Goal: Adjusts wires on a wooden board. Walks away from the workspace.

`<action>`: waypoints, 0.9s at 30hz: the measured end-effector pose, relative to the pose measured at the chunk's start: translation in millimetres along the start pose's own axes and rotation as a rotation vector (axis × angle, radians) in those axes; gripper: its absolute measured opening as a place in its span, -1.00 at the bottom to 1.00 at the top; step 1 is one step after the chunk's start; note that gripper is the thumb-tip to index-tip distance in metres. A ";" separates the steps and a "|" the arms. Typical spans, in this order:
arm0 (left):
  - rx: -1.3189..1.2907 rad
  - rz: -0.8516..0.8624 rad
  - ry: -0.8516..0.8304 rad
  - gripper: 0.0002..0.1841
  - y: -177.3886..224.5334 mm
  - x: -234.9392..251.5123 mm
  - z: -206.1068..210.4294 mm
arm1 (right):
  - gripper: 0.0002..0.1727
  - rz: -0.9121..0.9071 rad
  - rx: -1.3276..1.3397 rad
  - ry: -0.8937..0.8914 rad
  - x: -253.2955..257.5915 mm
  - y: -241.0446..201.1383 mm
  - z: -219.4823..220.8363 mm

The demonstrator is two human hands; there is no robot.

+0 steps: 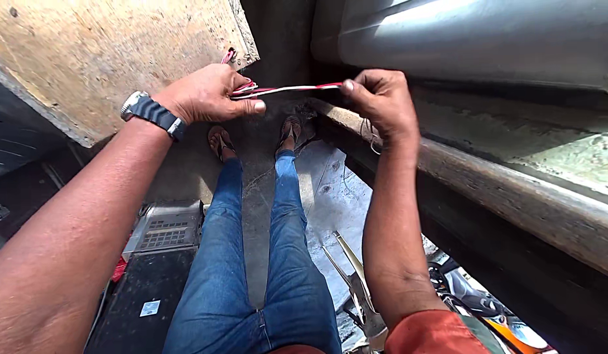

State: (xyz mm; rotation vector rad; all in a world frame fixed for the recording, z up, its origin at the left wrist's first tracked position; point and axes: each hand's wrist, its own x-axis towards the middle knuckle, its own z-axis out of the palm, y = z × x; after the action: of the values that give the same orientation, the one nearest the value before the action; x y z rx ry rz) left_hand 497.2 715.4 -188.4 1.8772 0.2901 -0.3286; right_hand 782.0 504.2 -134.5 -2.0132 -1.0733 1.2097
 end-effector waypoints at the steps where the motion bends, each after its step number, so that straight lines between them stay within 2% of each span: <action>1: -0.160 0.007 0.056 -0.55 1.3 0.6 2.0 | -0.68 -0.014 -0.017 0.075 9.7 9.6 13.0; 3: -0.583 -0.008 0.163 -0.62 3.5 4.3 7.4 | -0.65 0.007 -0.019 0.159 28.1 29.5 54.8; 6: -1.082 -0.065 0.312 -0.45 9.7 9.9 13.0 | -0.56 0.115 0.076 0.083 35.0 32.3 138.3; 8: -1.278 -0.070 0.384 -0.33 7.1 10.9 16.9 | -0.53 0.155 0.214 0.028 24.8 16.2 191.1; 10: -1.324 -0.113 0.438 -0.32 5.2 10.8 21.8 | -0.52 0.172 0.331 -0.002 6.9 -4.3 230.0; 12: -1.233 -0.169 0.463 -0.36 7.1 6.3 28.7 | -0.54 0.182 0.380 -0.038 -13.7 -21.0 252.5; 14: -1.055 -0.133 0.462 -0.36 9.9 2.7 34.4 | -0.59 0.181 0.441 -0.081 -27.4 -30.0 259.8; 17: -0.524 -0.081 0.377 -0.36 8.3 -3.6 40.2 | -0.70 0.207 0.559 -0.173 -35.8 -40.5 239.5; 18: -0.300 -0.102 0.303 -0.29 7.2 -5.9 40.7 | -0.72 0.207 0.602 -0.184 -36.3 -43.6 228.3; 20: 0.034 -0.070 0.137 0.03 1.5 -5.8 41.7 | -0.74 0.216 0.679 -0.201 -35.0 -47.0 202.1; 21: 0.152 -0.020 0.067 0.21 -1.9 -5.2 42.6 | -0.71 0.222 0.703 -0.220 -34.1 -45.9 189.7; 23: 0.317 0.066 -0.026 0.43 -6.9 -5.1 42.5 | -0.59 0.233 0.709 -0.315 -31.0 -36.1 168.3; 25: 0.405 0.098 -0.094 0.50 -11.0 -4.8 40.0 | -0.55 0.239 0.713 -0.386 -28.7 -23.2 157.0; 27: 0.474 0.144 -0.123 0.34 -14.9 -5.0 39.1 | -0.53 0.226 0.730 -0.423 -24.6 -10.2 149.8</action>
State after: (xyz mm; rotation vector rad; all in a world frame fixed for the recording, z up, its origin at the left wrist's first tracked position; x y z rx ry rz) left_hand 484.0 682.9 -211.8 2.3160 -0.0126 -0.4402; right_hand 637.5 496.8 -181.6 -1.3586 -0.4528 1.8679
